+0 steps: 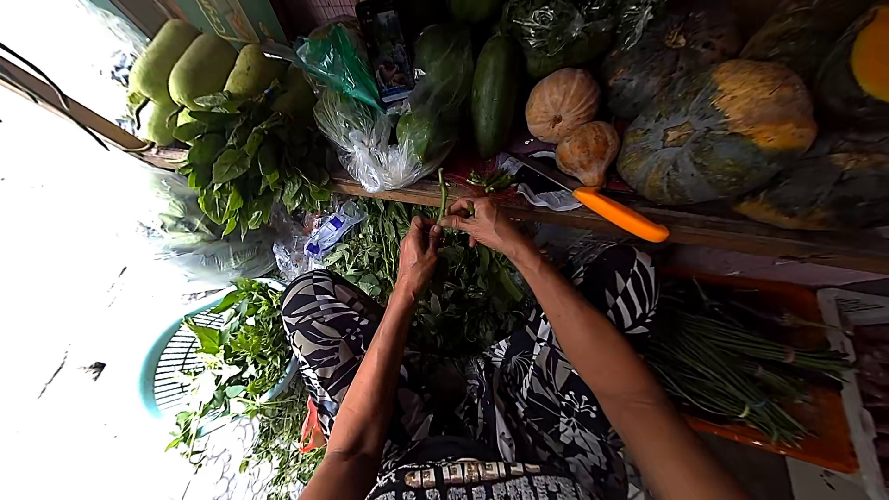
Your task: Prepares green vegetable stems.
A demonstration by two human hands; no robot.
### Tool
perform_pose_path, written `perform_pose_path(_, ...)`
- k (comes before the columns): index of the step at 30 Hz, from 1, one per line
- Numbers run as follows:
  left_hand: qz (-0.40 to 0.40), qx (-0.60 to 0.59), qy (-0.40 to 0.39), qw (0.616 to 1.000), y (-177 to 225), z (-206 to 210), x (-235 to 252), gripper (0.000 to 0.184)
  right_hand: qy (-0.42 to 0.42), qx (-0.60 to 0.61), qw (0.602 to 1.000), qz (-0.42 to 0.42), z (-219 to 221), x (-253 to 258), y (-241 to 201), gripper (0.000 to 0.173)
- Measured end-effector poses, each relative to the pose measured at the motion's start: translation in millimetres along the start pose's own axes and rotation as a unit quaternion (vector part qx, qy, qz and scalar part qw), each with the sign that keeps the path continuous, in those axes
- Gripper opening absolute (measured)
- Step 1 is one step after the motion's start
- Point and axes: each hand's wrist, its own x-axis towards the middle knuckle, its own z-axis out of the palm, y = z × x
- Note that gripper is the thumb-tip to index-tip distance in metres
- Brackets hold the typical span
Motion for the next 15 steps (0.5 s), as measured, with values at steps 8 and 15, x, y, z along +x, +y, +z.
perform_pose_path(8, -0.015, -0.013, -0.020, 1.000, 3, 0, -1, 0.021, 0.060, -0.097, 0.993, -0.013, -10, 2, 6, 0.026)
perform_pose_path(15, -0.050, -0.167, -0.004, 0.985, -7, 12, -4, 0.024, 0.041, 0.178, 0.980, 0.083, -11, 7, 9, 0.056)
